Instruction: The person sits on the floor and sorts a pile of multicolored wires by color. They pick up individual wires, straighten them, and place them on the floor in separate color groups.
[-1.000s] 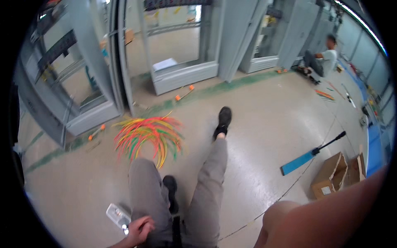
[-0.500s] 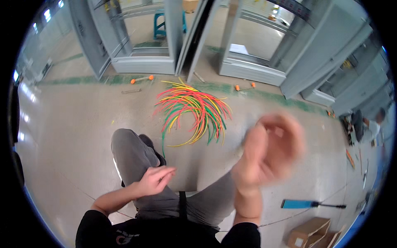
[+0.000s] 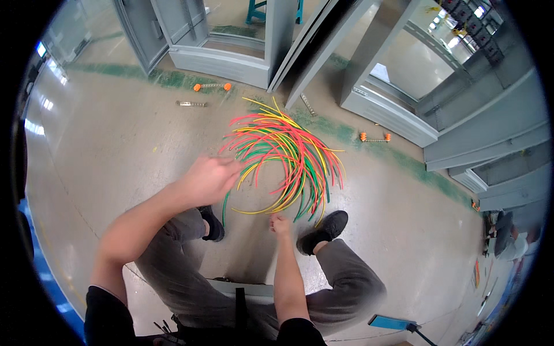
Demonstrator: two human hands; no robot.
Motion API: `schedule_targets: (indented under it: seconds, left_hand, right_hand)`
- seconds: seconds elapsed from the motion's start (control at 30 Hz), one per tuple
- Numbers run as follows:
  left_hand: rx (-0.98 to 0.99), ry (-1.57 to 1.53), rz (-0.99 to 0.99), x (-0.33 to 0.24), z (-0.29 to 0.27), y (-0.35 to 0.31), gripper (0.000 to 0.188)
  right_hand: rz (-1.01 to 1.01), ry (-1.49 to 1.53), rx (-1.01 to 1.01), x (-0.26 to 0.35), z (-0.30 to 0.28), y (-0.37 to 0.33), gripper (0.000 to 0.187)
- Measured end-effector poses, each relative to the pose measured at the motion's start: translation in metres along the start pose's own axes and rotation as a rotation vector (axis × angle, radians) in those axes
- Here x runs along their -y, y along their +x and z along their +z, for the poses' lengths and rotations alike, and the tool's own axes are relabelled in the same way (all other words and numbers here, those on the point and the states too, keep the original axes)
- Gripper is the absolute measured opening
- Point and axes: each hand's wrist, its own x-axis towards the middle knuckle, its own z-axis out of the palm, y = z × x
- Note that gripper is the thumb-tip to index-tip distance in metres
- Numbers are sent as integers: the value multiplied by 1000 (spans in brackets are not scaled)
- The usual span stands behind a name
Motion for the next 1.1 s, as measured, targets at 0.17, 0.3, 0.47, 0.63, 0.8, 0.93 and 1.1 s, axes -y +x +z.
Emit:
schedule_targets:
  seconds: [0.17,0.3,0.47,0.63,0.8,0.93,1.1]
  left_hand:
    - [267,-92,-41,-11,-14,-12,20]
    - [269,-114,111,-27,-10,-10,22]
    - [336,-32,286,-49,-22,-8,31]
    - [424,18,428,-60,-33,2,34]
    - [486,16,337,-56,-36,-9,33]
    - [522,-140,217,-62,-41,-10,38]
    - [527,-182,162,-61,-32,9,41]
  right_hand:
    - [309,306,60,-7,66,30,30]
    - [327,240,-147,-16,80,84,41]
    - [138,-310,-479,6,28,131,39]
    - [88,-376,-691,41,-82,159,44]
    - [69,-891,-810,143,-113,140,49]
    - [-669,-863,-923,208,-98,158,12]
    - [-628,-1195,-498,251,-61,192,29]
